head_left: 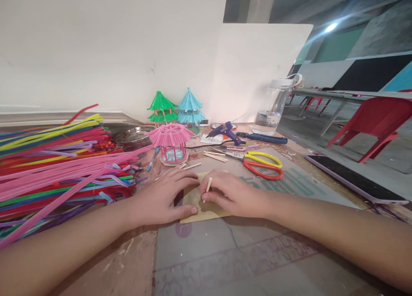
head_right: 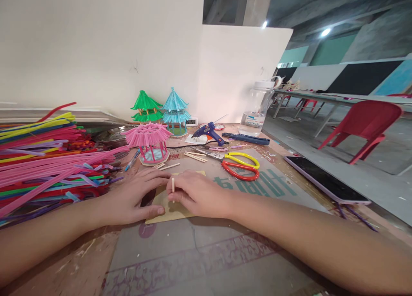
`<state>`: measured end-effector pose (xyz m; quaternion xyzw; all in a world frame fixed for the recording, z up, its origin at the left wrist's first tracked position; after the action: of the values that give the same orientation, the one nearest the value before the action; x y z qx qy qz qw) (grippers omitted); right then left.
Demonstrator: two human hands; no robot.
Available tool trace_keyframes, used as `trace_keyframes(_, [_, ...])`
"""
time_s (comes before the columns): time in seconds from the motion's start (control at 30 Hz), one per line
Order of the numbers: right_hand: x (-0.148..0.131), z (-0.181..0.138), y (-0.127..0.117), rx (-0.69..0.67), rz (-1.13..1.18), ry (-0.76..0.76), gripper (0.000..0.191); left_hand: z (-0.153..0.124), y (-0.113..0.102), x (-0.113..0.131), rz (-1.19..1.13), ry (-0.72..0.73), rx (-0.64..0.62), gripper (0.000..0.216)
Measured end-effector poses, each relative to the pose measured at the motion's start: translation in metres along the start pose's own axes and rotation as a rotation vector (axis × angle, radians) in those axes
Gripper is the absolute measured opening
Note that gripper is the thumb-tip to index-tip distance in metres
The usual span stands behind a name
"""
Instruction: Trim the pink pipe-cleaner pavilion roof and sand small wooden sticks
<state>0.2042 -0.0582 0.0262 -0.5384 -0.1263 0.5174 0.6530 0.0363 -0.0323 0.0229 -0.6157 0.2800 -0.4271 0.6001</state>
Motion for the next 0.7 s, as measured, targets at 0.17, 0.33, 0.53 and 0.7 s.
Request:
trace_keyframes(0.17, [0.023,0.006,-0.007,0.030,-0.193,0.125,0.014,0.000,-0.001,0.002,-0.008,-0.014,-0.017,0.049])
trace_keyframes(0.33, [0.018,0.006,-0.004,-0.029,0.040,0.159,0.013,0.002,-0.003,0.004,-0.012,-0.033,-0.026,0.049])
trace_keyframes(0.53, [0.017,0.010,-0.006,-0.002,-0.181,0.163,0.014,0.002,-0.003,0.003,-0.001,-0.011,-0.022,0.050])
trace_keyframes(0.7, [0.009,0.007,-0.001,-0.029,-0.046,0.091,0.013,0.002,-0.003,0.004,-0.011,0.002,-0.022,0.042])
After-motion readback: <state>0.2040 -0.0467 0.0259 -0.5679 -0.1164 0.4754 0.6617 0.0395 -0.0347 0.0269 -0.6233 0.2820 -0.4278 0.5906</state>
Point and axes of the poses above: each hand's wrist, its own z-axis towards the middle knuckle, its own y-axis out of the palm, x = y × z, the point moved 4 cm from there along z, towards the middle knuckle, and after that the axes turned 7 degrees about -x, right-handed, at the moved point
